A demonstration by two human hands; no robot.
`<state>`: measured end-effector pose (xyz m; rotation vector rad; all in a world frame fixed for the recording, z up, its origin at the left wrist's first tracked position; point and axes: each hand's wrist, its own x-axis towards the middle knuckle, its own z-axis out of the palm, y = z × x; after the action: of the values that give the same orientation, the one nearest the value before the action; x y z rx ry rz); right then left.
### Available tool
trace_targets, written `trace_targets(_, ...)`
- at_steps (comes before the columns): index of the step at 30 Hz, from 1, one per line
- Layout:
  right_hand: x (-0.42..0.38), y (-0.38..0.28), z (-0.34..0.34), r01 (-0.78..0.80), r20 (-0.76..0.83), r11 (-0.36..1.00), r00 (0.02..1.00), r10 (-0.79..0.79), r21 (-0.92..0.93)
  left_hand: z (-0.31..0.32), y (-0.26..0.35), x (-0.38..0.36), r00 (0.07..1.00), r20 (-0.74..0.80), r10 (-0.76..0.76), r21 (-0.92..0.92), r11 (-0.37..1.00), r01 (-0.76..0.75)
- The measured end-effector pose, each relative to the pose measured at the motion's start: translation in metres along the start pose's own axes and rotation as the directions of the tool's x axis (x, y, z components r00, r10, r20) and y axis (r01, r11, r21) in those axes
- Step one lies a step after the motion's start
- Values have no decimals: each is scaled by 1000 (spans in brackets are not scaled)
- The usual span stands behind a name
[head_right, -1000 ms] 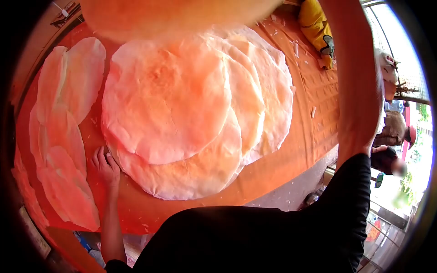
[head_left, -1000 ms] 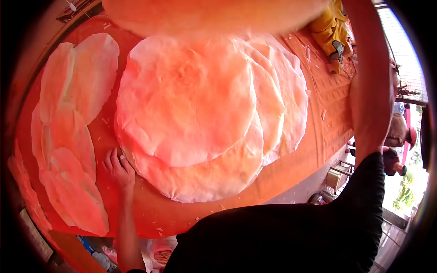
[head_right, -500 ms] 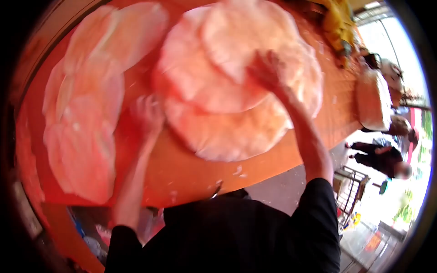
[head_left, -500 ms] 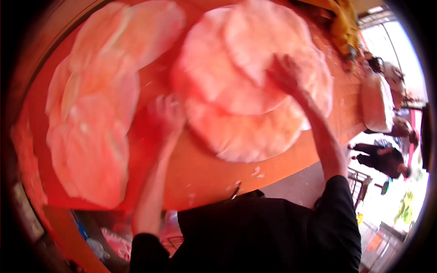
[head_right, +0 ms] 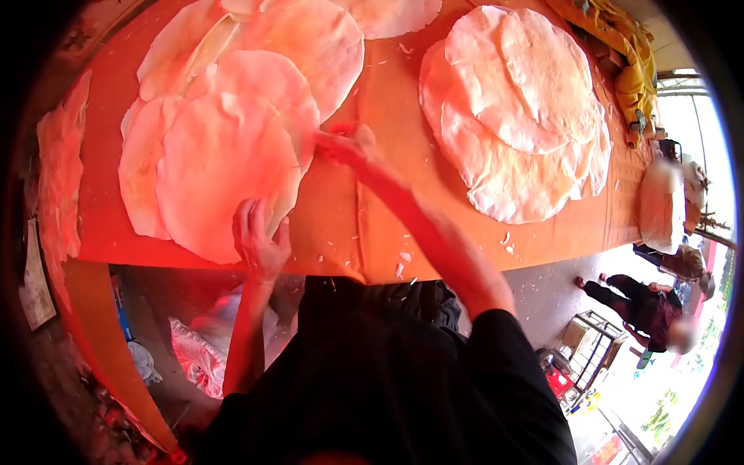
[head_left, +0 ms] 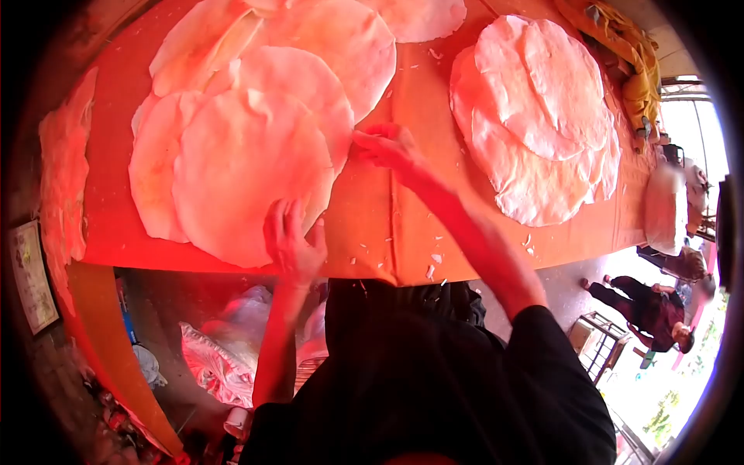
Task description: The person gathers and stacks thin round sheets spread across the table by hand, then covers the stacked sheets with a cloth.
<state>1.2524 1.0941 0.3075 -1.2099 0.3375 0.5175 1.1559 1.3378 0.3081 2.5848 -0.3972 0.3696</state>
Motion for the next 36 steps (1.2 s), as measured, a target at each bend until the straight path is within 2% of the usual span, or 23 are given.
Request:
trace_targets(5,15,-1,46,-51,-4,999,999,51,-5,-12,-18,-7,980,190,-55,139,990,28)
trace_targets(8,15,-8,64,-12,9,997,1000,13,-72,-10,-27,-11,986,164,-18,173,985,-11)
trace_targets(10,11,-13,74,92,-12,985,995,-94,-147,-18,-34,-11,997,75,30,124,991,-39)
trace_targets(12,-7,-26,90,246,-91,945,959,-270,-214,-27,-32,-4,996,-45,83,66,995,-80)
trace_targets(14,-31,-36,88,267,-218,951,930,-296,-154,-44,-18,-1,977,-175,121,-5,992,-124)
trace_targets(15,-39,-43,81,294,-281,946,904,-321,-134,-43,-25,-5,978,-179,107,35,994,-103)
trace_targets(16,-42,-38,64,356,-305,933,896,-325,52,-41,-37,-15,978,-186,99,61,994,-89)
trace_targets(17,-36,-15,43,328,-362,944,876,-319,-38,-35,-43,-22,977,-189,95,57,995,-85)
trace_targets(19,-28,28,-13,244,-507,944,798,-325,-222,-28,-42,-19,999,-29,17,55,998,-15)
trace_targets(20,-52,14,-14,301,-471,899,772,-426,-320,-25,-46,-17,998,-22,52,33,998,-51)
trace_targets(21,-65,-6,-10,232,-490,901,775,-399,-368,-21,-49,-13,996,-20,84,23,996,-83)
trace_targets(23,-69,-25,-31,352,-387,733,673,-630,-582,-25,-53,-9,998,33,51,22,998,-52)
trace_targets(24,-88,-56,-32,309,-422,769,693,-585,-559,-28,-56,-10,996,0,92,59,994,-92)
trace_targets(25,-110,-87,-39,271,-449,798,708,-544,-538,-32,-45,0,998,7,60,-9,998,-60)
trace_targets(27,-138,-110,-86,358,-550,816,607,-573,-454,-59,-9,19,999,45,-17,-130,991,23)
trace_targets(28,-160,-126,-110,363,-632,818,520,-575,-446,-62,6,25,1000,-8,4,-175,985,-5)
trace_targets(29,-185,-135,-142,368,-680,829,477,-557,-421,-63,19,28,1000,14,27,-204,979,-24)
trace_targets(30,-209,-140,-175,287,-723,826,399,-564,-485,-64,31,30,998,36,50,-232,972,-40)
trace_targets(32,-254,-129,-262,316,-732,777,272,-625,-545,-61,48,28,988,123,93,-208,976,-66)
trace_targets(33,-278,-125,-289,164,-729,759,209,-652,-631,-58,64,30,985,140,103,-250,966,-65)
trace_targets(34,-293,-112,-324,-93,-702,696,60,-710,-712,-53,76,30,977,157,143,-269,958,-97)
trace_targets(35,-310,-108,-331,-536,-650,567,-44,-758,-625,-47,88,30,968,172,181,-287,950,-127)
trace_targets(36,-313,-90,-344,-665,-394,385,-145,-907,-640,-39,100,30,957,156,243,-303,934,-188)
